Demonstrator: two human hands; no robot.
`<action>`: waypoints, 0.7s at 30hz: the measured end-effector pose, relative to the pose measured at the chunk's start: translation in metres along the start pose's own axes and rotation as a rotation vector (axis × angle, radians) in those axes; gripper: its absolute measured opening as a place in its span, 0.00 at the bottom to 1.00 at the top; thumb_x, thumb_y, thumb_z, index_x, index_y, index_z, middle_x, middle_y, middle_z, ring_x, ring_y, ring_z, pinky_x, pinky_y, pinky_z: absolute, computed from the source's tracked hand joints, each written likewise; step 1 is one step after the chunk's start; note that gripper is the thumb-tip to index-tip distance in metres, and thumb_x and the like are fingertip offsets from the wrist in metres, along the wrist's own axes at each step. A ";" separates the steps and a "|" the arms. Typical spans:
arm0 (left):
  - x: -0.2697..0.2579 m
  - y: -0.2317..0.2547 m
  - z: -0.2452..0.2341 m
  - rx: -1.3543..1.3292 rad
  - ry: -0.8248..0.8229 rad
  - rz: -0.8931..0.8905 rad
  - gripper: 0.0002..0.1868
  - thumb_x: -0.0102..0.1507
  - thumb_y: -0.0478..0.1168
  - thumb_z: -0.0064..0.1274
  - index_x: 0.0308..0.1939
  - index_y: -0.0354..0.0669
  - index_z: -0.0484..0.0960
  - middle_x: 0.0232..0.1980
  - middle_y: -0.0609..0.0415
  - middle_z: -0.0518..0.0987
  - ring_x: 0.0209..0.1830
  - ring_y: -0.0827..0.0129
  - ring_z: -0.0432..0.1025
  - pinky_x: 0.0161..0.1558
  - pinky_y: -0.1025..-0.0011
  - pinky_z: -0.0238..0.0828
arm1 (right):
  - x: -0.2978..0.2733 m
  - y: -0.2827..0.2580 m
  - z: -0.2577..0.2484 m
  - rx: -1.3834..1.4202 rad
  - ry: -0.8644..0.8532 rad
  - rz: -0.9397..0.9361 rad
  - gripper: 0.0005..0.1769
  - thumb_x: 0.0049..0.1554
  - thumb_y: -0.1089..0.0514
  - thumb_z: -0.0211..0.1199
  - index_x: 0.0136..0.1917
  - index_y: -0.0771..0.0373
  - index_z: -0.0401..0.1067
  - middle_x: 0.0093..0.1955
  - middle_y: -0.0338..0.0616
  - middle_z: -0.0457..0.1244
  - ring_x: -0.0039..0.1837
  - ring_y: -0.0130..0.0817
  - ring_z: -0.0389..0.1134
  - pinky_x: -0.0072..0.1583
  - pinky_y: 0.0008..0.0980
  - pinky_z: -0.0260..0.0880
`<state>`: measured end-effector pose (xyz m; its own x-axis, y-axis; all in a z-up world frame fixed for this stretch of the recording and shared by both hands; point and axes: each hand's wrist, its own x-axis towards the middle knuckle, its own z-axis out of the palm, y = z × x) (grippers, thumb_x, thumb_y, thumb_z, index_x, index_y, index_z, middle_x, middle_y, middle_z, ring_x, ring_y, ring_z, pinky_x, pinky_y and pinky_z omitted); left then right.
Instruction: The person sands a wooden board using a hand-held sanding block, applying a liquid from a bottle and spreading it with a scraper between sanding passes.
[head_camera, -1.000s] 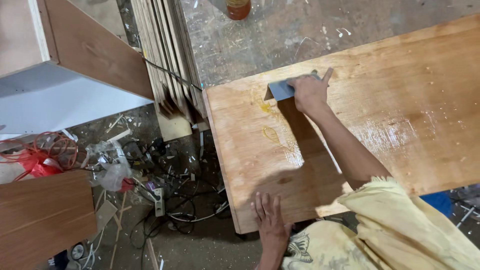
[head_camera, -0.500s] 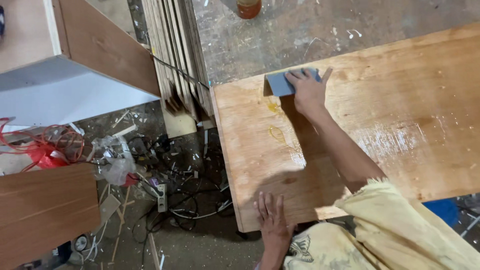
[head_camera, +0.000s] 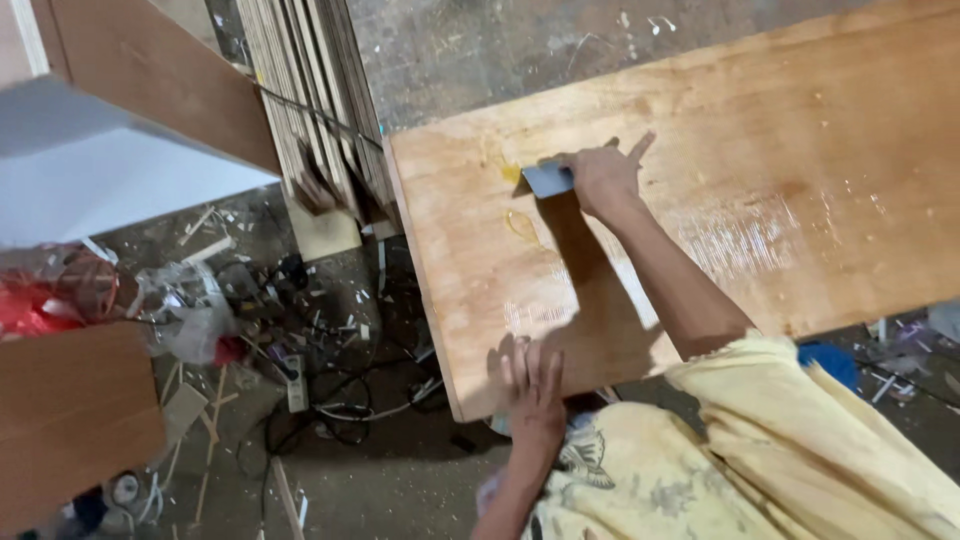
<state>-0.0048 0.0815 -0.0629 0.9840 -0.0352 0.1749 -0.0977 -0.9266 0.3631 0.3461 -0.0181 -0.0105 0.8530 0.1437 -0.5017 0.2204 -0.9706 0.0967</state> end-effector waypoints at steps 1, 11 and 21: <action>-0.006 0.000 -0.001 -0.002 -0.021 0.021 0.52 0.46 0.19 0.41 0.74 0.53 0.54 0.79 0.44 0.56 0.82 0.47 0.49 0.80 0.44 0.42 | -0.018 0.000 0.007 -0.033 -0.052 0.002 0.48 0.59 0.74 0.51 0.78 0.23 0.58 0.43 0.46 0.72 0.72 0.60 0.60 0.71 0.88 0.28; -0.066 0.006 -0.030 -0.109 -0.194 0.065 0.50 0.43 0.31 0.64 0.71 0.42 0.65 0.71 0.33 0.62 0.78 0.34 0.51 0.76 0.35 0.37 | -0.195 0.015 0.107 0.050 0.035 0.011 0.38 0.61 0.74 0.47 0.70 0.32 0.70 0.72 0.29 0.65 0.78 0.40 0.59 0.71 0.89 0.28; -0.133 0.017 -0.065 -0.069 -0.320 0.080 0.55 0.43 0.35 0.70 0.73 0.45 0.60 0.74 0.34 0.59 0.81 0.38 0.44 0.78 0.41 0.29 | -0.311 0.026 0.193 0.034 0.113 0.018 0.38 0.62 0.72 0.44 0.71 0.30 0.68 0.75 0.19 0.61 0.80 0.36 0.57 0.69 0.92 0.31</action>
<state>-0.1470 0.0949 -0.0203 0.9687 -0.2327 -0.0865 -0.1758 -0.8891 0.4227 -0.0049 -0.1250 -0.0182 0.9050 0.1456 -0.3997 0.1903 -0.9789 0.0743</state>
